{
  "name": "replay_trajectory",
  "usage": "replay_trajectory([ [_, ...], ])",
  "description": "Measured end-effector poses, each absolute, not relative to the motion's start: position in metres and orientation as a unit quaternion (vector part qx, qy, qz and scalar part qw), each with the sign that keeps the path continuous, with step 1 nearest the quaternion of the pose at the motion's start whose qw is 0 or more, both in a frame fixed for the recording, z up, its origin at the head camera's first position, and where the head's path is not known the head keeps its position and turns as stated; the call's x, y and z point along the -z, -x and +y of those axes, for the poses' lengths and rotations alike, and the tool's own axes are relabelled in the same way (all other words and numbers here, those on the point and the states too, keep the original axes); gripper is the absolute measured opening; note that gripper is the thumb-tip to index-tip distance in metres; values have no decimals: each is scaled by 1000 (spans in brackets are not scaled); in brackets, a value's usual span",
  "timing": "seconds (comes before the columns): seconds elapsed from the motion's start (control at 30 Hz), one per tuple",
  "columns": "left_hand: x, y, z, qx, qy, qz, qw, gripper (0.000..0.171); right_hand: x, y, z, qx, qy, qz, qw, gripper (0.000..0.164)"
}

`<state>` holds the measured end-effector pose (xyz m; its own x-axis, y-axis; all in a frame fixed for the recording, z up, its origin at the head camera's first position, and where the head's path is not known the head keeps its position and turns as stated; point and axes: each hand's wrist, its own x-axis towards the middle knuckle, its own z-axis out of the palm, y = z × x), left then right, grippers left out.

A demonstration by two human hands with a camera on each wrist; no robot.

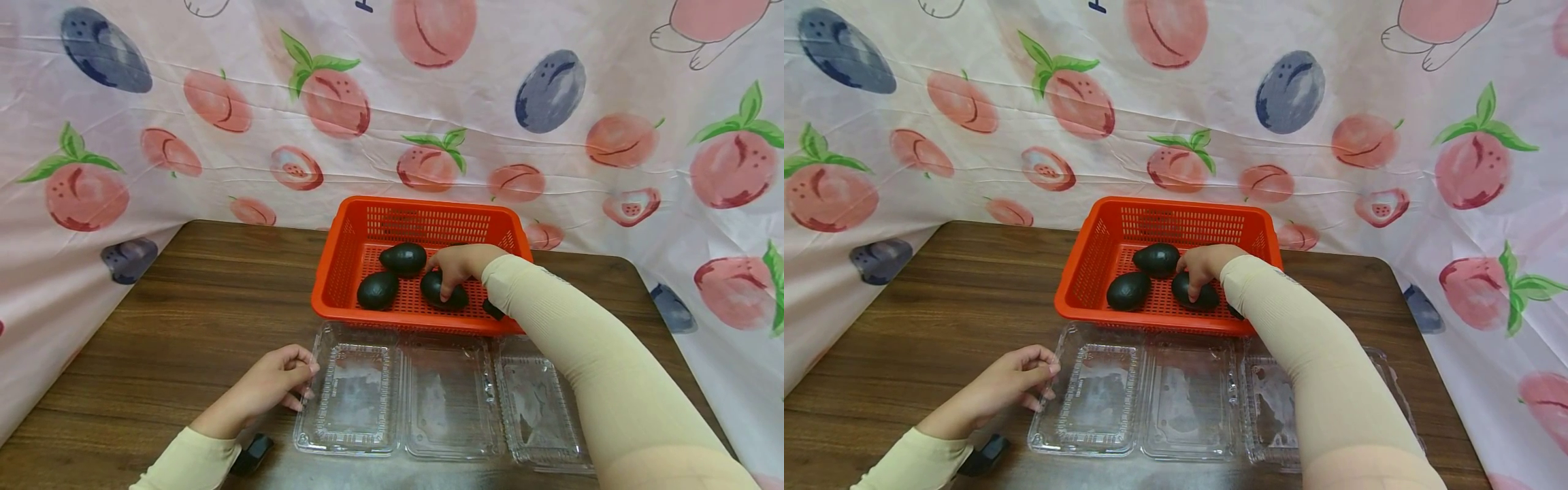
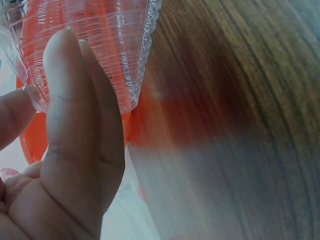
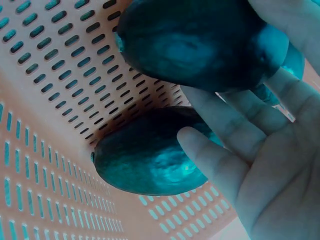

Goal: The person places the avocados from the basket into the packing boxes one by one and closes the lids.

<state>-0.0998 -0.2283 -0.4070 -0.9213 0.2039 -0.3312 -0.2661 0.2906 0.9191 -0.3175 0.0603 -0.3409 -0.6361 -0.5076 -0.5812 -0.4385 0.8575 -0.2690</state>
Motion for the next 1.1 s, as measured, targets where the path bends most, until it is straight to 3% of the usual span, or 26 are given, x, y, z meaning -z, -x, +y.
replay_trajectory([
  [0.5, 407, 97, -227, -595, 23, 779, 197, 24, 325, 321, 68, 72, 303, 907, 283, 63],
  [1.1, 410, 99, -225, -586, 32, 787, 191, 25, 307, 318, 86, 148, 285, 920, 226, 64],
])
